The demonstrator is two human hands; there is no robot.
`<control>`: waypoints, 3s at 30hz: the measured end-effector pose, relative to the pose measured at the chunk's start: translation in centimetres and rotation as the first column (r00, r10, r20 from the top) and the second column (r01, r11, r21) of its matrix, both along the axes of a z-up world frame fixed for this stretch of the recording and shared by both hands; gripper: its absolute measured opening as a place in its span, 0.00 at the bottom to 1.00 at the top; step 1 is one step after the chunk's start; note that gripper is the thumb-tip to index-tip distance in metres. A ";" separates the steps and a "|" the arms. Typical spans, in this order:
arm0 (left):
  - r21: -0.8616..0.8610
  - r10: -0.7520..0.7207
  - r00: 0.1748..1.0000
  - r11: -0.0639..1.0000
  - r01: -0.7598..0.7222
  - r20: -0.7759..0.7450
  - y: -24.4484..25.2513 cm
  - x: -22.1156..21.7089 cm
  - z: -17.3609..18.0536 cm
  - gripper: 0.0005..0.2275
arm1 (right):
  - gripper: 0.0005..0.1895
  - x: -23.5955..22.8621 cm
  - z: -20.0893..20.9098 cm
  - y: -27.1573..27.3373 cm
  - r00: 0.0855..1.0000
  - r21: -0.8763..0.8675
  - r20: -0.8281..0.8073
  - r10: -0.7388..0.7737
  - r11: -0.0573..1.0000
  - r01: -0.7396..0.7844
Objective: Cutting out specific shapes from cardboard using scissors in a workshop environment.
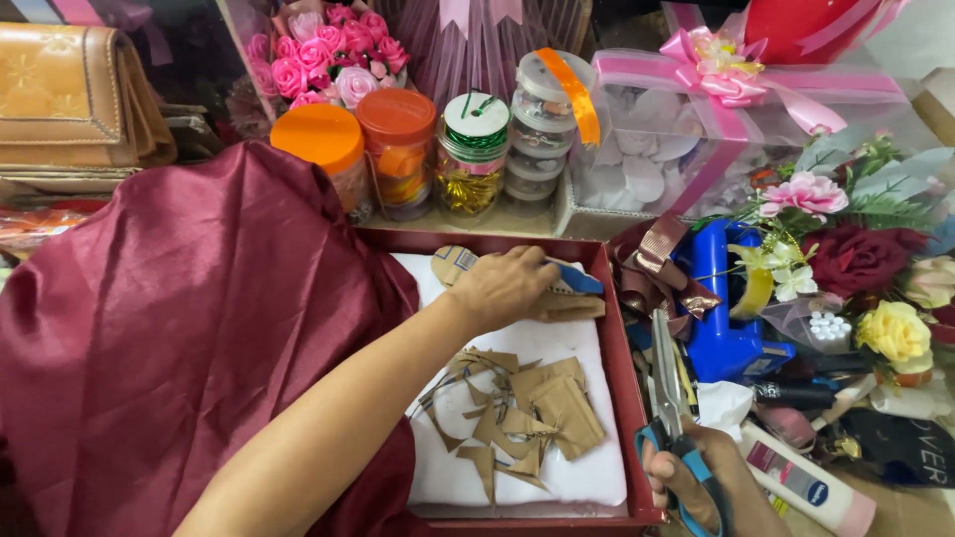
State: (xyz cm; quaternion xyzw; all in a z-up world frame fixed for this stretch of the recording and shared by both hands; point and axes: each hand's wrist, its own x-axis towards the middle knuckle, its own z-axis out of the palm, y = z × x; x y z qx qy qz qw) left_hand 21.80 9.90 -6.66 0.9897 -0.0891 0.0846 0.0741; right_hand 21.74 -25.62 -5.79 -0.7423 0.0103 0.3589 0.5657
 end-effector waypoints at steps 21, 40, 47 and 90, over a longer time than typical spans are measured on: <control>-0.091 0.075 0.969 0.994 -0.055 0.236 2.0 0.9 -2.9 0.14 | 0.31 -1.8 6.1 1.8 0.995 -0.155 -0.029 0.095 0.983 -0.098; -0.255 0.179 0.901 0.921 -0.295 -0.395 0.3 -1.4 4.8 0.40 | 0.29 -1.2 4.6 1.2 0.996 -0.114 -0.029 0.078 0.990 -0.081; -0.065 0.162 0.961 0.981 -0.181 -0.226 0.8 -0.3 0.6 0.34 | 0.27 -2.3 6.5 2.0 0.998 -0.182 -0.002 0.056 0.982 -0.056; -0.498 0.067 0.869 0.797 -0.342 -0.490 -6.0 -4.1 2.0 0.11 | 0.31 -1.9 3.6 0.7 0.928 0.042 0.310 0.205 0.973 -0.228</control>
